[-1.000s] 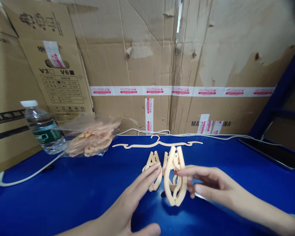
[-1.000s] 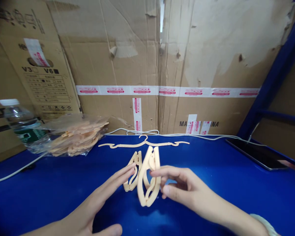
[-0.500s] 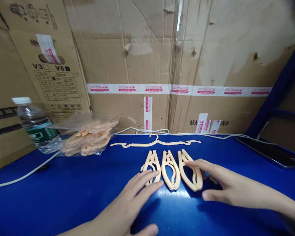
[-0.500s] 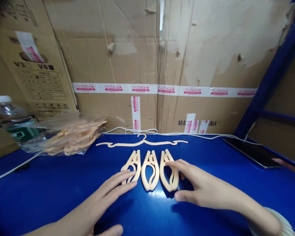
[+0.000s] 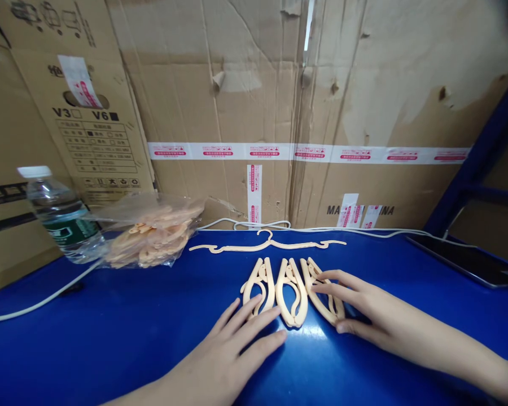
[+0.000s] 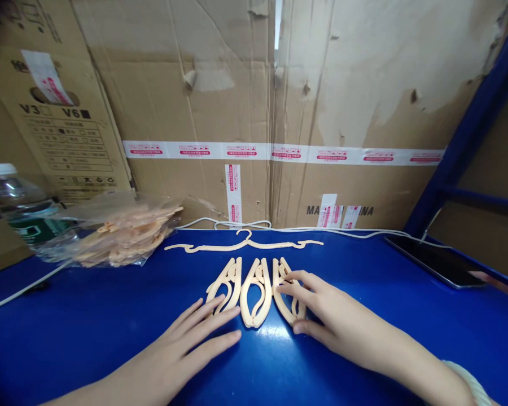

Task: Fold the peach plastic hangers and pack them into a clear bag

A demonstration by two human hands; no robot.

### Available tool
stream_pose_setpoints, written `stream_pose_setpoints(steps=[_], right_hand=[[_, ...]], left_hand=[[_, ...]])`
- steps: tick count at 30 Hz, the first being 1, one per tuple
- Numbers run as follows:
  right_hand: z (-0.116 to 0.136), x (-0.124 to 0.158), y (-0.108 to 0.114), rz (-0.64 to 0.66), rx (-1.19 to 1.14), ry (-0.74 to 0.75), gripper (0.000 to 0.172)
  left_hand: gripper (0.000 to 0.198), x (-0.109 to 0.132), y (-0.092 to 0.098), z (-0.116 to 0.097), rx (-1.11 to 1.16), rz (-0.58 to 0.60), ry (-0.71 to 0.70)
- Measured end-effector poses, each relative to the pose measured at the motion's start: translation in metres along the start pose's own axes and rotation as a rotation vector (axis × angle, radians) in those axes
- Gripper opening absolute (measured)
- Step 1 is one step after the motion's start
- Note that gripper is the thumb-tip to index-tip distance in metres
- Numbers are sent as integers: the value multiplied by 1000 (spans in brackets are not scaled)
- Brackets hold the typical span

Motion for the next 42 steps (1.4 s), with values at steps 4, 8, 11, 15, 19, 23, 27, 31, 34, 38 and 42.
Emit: stream_pose_setpoints(steps=[4, 8, 11, 15, 19, 23, 27, 31, 34, 38, 42], right_hand=[[4, -3, -4, 0, 12, 41, 48], [4, -4, -7, 14, 40, 46, 46], [3, -4, -10, 5, 50, 54, 45], [1, -5, -12, -25, 63, 48, 44], [0, -6, -15, -70, 72, 40, 41], [0, -7, -17, -99, 83, 42, 37], [1, -7, -16, -86, 84, 44, 39], [0, -7, -12, -110, 75, 46, 44], [-3, -6, -9, -146, 46, 47, 42], [-7, -8, -6, -219, 16, 66, 34], [-10, -10, -3, -255, -16, 74, 30]], left_hand=[[65, 0, -6, 1, -2, -19, -1], [62, -2, -7, 0, -16, -27, 10], [68, -2, -4, -1, -31, 2, 6], [69, -3, 2, -2, -43, 28, -1], [71, -4, 7, -2, -39, 60, -15], [73, -4, 10, -2, -5, 69, -26], [72, -2, 12, -2, 54, 45, 6], [60, 0, 16, 1, 185, -61, 136], [45, -3, 19, 5, 306, -160, 252], [10, -9, 23, 9, 408, -209, 393], [14, -12, 23, 12, 540, -219, 516]])
Point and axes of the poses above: each hand's wrist, its own x-axis away from the middle knuckle, its own y-axis out of the back of the hand, z = x × y, the point moved 1 cm from there along -x, towards the middle knuckle, and after that the axes turned 14 degrees about -x, right-handed, at the moved point
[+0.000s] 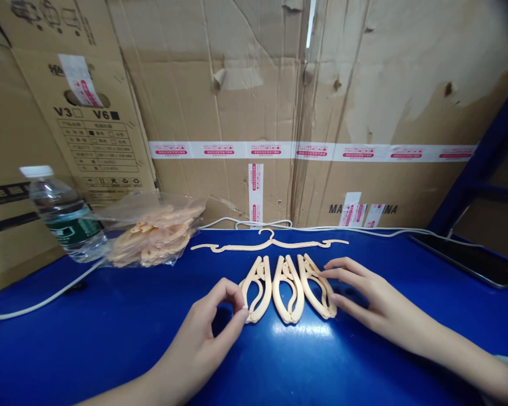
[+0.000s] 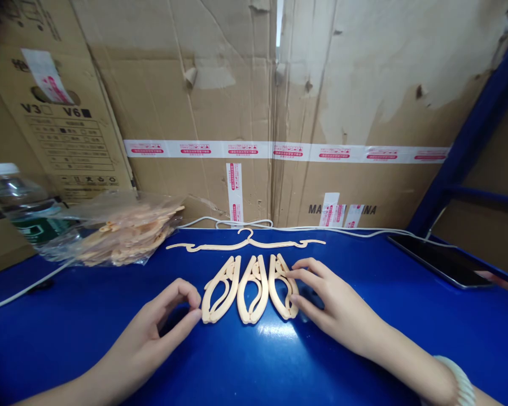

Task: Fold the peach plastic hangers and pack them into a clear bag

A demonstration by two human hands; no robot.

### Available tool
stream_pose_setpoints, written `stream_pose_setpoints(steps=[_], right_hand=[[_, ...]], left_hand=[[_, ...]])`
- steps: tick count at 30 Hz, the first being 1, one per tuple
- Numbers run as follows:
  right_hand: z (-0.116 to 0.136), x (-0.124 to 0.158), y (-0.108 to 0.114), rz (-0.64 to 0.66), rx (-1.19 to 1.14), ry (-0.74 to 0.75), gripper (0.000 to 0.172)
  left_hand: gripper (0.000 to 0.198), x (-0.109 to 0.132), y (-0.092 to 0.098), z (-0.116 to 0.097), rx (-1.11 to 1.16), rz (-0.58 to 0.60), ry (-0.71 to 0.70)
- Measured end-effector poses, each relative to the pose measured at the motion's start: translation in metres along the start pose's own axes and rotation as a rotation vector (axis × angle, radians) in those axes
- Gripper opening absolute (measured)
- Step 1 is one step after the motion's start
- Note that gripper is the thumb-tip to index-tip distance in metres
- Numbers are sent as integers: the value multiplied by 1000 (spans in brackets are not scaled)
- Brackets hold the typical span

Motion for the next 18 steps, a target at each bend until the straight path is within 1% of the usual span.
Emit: stream_pose_setpoints(steps=[3, 7, 12, 16, 18], right_hand=[[-3, -1, 2, -16, -14, 1, 30], [-7, -2, 4, -41, -23, -18, 31], [-11, -3, 5, -93, -26, -11, 27], [-14, -4, 5, -203, -22, -50, 21], [-15, -5, 7, -258, -36, -75, 25]], left_hand=[[17, -1, 0, 1, 52, -22, 34], [21, -4, 0, 3, 51, -47, 50], [20, -6, -1, 6, 62, -42, 81], [15, -7, -1, 7, 132, -19, 73], [17, -8, 0, 7, 166, -26, 79]])
Point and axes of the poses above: each hand's wrist, its own x-axis away from the middle knuckle, its own y-axis out of the back of the hand, z = x × y, the point moved 1 cm from there along -x, towards the middle knuckle, and after that the axes turned 14 degrees about -x, right-handed, at the moved point
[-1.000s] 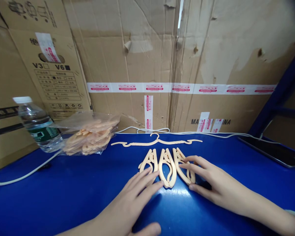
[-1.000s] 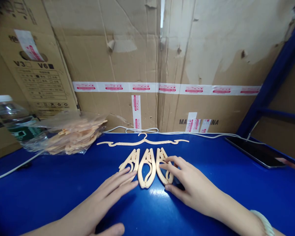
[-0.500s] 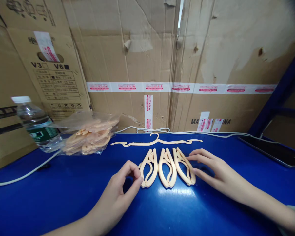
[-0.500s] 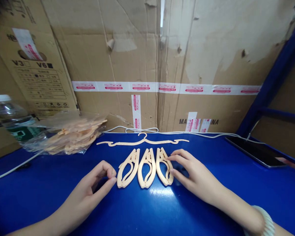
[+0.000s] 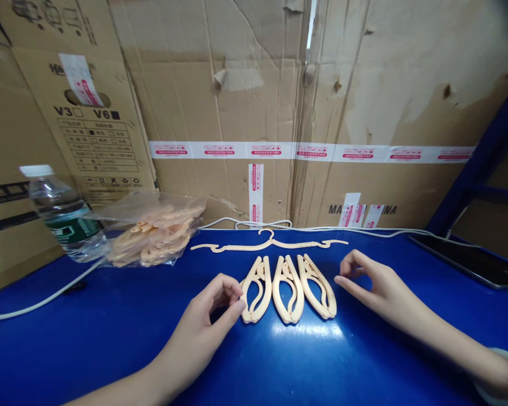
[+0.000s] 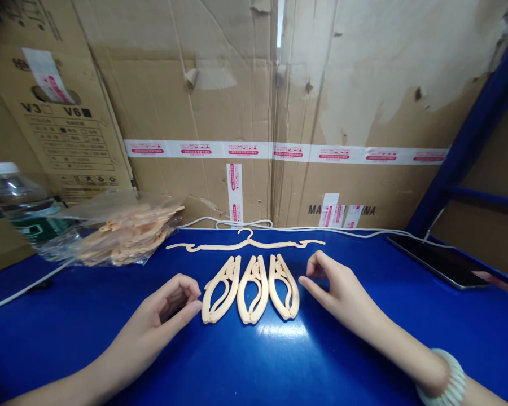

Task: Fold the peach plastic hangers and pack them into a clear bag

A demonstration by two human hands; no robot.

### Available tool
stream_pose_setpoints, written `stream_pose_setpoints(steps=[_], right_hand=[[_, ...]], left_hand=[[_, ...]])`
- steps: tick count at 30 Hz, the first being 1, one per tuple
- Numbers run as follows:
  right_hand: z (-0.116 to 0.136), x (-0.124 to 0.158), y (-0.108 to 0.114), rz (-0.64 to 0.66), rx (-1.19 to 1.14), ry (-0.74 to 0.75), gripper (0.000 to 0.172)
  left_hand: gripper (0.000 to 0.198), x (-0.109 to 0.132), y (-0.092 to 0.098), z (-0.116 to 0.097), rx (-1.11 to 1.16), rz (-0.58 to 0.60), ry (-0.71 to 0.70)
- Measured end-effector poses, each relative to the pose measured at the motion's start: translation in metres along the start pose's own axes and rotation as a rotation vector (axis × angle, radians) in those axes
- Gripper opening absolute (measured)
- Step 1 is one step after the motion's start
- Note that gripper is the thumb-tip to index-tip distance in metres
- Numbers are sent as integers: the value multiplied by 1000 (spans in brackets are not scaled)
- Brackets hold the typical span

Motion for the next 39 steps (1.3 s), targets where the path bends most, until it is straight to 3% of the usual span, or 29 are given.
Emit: stream_pose_setpoints(steps=[9, 13, 18, 21, 25, 30, 39], right_hand=[[-25, -12, 11, -23, 23, -9, 34], [-39, -24, 9, 111, 155, 54, 47], [-50, -30, 0, 324, 303, -17, 66], [-53, -29, 0, 315, 372, -15, 61], [-57, -28, 6, 197, 457, 46, 50], [-66, -28, 8, 74, 399, 126, 41], [-62, -29, 10, 112, 261, 132, 28]], left_hand=[[21, 0, 0, 2, 64, 31, 25], [19, -1, -3, 3, 74, 22, 36], [21, -2, -3, 4, 79, 25, 33], [21, -2, -3, 3, 73, 34, 32], [20, -1, -2, 1, 86, 36, 21], [20, 0, -2, 3, 56, 24, 28], [24, 1, -2, 7, 41, 13, 40]])
Point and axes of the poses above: each hand's wrist, its own x-axis away from the middle knuckle, its own y-axis out of the back of the hand, z = x × y, the point moved 1 cm from there along -x, towards the middle knuckle, and after that the axes turned 14 degrees about -x, right-handed, at the moved point
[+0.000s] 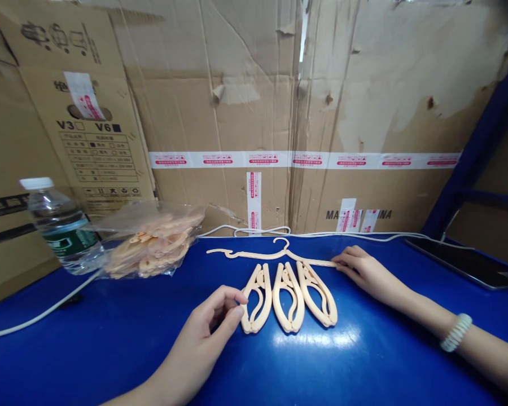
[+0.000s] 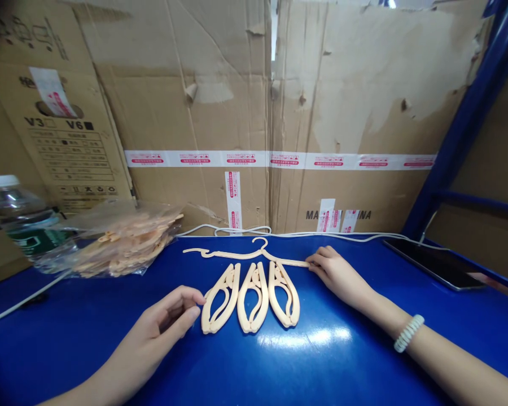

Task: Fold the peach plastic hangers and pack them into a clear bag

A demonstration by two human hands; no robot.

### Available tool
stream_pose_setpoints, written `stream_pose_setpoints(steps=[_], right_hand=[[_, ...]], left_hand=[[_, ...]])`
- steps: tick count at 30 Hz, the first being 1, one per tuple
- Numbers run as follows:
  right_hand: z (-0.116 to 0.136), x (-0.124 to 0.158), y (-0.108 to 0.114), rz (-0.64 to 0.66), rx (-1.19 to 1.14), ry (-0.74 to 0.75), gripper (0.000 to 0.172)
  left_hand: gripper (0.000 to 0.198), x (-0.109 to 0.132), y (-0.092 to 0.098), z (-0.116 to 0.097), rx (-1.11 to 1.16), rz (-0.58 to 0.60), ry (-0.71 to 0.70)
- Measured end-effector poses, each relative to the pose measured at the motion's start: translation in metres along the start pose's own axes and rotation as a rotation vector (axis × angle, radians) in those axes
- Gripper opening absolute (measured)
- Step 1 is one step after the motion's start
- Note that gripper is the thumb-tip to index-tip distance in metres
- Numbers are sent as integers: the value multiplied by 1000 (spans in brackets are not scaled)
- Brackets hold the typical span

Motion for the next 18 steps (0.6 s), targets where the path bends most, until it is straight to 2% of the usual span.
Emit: stream_pose_setpoints(steps=[5, 10, 14, 18], right_hand=[[3, -1, 2, -64, -53, -21, 22], [-1, 1, 7, -121, -132, -137, 21], [2, 7, 25, -198, -205, -162, 27], [11, 14, 47, -250, -268, -166, 31]], left_hand=[[27, 0, -1, 4, -8, -27, 14], [27, 0, 1, 0, 40, -3, 0], [29, -2, 3, 1, 47, -30, 21], [47, -7, 2, 13, 124, -145, 81]])
Point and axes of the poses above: each hand's wrist, its own x-axis away from the middle knuckle, its own y-axis out of the back of the hand, z = x × y, the point moved 1 cm from there along -x, towards the middle knuckle, and after that the axes turned 14 degrees about -x, right-handed, at the moved point
